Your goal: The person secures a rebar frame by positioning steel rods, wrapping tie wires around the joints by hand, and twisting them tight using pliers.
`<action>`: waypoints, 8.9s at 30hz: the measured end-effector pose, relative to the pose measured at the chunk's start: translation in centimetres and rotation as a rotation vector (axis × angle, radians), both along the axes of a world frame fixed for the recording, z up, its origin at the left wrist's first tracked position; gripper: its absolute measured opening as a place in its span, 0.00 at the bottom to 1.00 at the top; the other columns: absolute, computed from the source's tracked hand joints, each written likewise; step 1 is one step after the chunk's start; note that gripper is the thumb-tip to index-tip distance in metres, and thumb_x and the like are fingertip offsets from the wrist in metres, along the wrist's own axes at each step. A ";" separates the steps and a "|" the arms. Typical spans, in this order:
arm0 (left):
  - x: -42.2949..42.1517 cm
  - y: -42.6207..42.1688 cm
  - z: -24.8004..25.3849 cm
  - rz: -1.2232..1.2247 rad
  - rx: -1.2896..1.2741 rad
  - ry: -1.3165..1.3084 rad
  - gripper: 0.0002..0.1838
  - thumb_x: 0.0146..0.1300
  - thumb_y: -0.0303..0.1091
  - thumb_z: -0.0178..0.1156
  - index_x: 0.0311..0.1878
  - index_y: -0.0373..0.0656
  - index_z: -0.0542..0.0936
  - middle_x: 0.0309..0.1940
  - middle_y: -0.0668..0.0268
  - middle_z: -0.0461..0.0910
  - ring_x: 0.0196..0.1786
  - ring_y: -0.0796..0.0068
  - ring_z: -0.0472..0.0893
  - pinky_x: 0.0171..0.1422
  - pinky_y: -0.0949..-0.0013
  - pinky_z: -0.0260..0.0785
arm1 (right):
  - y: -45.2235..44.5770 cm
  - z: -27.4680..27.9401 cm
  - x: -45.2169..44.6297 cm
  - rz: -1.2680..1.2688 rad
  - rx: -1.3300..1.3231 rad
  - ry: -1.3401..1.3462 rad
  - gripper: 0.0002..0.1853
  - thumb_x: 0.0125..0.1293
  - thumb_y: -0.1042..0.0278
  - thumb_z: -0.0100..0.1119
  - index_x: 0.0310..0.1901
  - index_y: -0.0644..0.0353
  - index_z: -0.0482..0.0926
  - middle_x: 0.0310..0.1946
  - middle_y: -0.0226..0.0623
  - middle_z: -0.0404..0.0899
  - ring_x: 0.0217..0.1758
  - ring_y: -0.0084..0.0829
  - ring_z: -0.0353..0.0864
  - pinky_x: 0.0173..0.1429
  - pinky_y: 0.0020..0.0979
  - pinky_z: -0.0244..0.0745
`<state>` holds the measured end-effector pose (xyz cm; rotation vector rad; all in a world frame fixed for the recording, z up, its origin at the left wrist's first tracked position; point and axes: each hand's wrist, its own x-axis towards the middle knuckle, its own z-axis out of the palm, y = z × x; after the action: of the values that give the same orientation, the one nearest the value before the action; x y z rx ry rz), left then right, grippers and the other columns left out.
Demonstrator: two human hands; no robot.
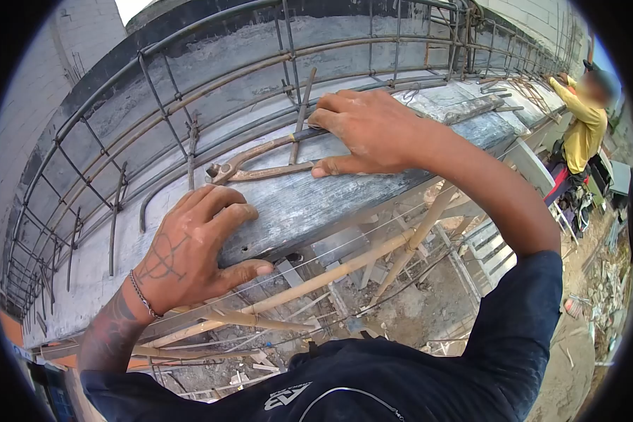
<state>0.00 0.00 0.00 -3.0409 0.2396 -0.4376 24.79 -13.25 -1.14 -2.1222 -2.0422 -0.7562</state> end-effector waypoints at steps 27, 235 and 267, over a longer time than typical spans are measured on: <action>21.9 8.7 1.3 0.594 -0.422 0.116 0.57 0.47 0.81 0.47 0.56 0.27 0.73 0.50 0.38 0.74 0.57 0.41 0.73 0.60 0.48 0.65 | -16.2 2.8 18.3 -0.138 0.116 -0.404 0.20 0.53 0.64 0.59 0.48 0.63 0.74 0.34 0.39 0.74 0.39 0.38 0.74 0.40 0.37 0.71; 21.3 7.0 -1.1 0.476 -0.593 -0.302 0.26 0.50 0.47 0.68 0.45 0.35 0.82 0.40 0.51 0.82 0.44 0.62 0.82 0.53 0.66 0.71 | 12.3 2.3 12.3 0.023 -0.124 0.754 0.09 0.62 0.72 0.50 0.35 0.68 0.79 0.22 0.40 0.79 0.26 0.31 0.82 0.35 0.33 0.75; 21.7 8.4 -2.2 0.394 -0.406 -0.286 0.27 0.57 0.50 0.63 0.50 0.35 0.79 0.46 0.51 0.78 0.52 0.56 0.77 0.55 0.58 0.69 | 13.2 2.5 14.0 -0.195 -0.362 0.926 0.16 0.71 0.57 0.41 0.47 0.57 0.75 0.26 0.29 0.70 0.27 0.20 0.68 0.31 0.27 0.67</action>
<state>21.73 8.42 -2.20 -3.2199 -0.5144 -0.9718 38.78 -0.06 1.35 -2.2140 -1.5173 0.5699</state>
